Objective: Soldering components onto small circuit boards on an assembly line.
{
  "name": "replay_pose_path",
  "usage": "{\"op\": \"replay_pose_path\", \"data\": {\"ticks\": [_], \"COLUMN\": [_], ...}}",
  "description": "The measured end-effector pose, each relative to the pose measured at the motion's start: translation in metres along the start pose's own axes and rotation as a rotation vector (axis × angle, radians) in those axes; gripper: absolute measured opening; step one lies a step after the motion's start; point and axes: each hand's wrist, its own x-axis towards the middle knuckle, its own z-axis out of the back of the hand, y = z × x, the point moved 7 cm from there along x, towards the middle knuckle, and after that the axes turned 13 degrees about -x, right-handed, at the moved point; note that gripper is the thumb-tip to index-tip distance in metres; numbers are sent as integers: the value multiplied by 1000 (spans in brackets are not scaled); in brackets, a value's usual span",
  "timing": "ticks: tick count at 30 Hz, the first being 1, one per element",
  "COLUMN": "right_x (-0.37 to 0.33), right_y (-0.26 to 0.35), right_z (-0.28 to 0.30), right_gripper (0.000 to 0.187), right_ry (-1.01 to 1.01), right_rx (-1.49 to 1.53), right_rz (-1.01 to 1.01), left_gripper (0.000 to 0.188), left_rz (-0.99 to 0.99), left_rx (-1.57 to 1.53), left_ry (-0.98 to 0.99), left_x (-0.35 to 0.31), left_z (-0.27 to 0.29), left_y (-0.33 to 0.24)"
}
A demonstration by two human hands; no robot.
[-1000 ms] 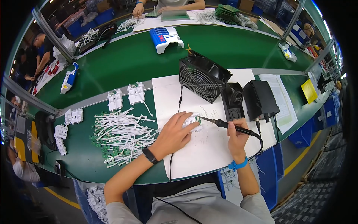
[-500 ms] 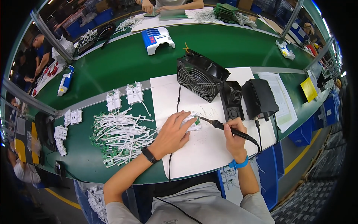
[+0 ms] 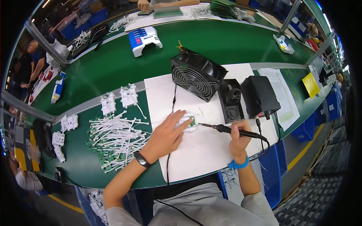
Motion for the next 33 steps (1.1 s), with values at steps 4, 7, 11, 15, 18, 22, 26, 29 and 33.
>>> {"op": "replay_pose_path", "data": {"ticks": [4,7,11,15,18,22,26,29,33], "right_x": [-2,-3,-2,-1,-4,-3,-2,0,3], "right_y": [-6,-6,-5,-6,-4,-3,-11,-10,-9], "right_z": [-8,-10,-12,-13,-12,4,5,2,-5], "right_gripper": [16,15,15,14,15,17,12,8,14], "right_ry": [61,100,141,146,150,-54,-108,-118,-35], "right_rx": [57,73,45,60,28,39,73,18,103], "right_rz": [-34,-32,-14,-15,10,-11,-67,-67,-140], "left_gripper": [56,57,56,56,56,55,53,52,55], "left_rz": [36,46,53,46,45,26,17,57,195], "left_rx": [-37,-37,-48,-49,-44,-13,109,238,221], "left_ry": [37,52,56,52,53,37,-14,-39,-124], "left_x": [2,2,3,4,4,4,17,39,47], "left_z": [2,1,1,1,1,1,-3,-5,-6], "left_y": [1,2,0,1,1,-1,-4,0,17]}}
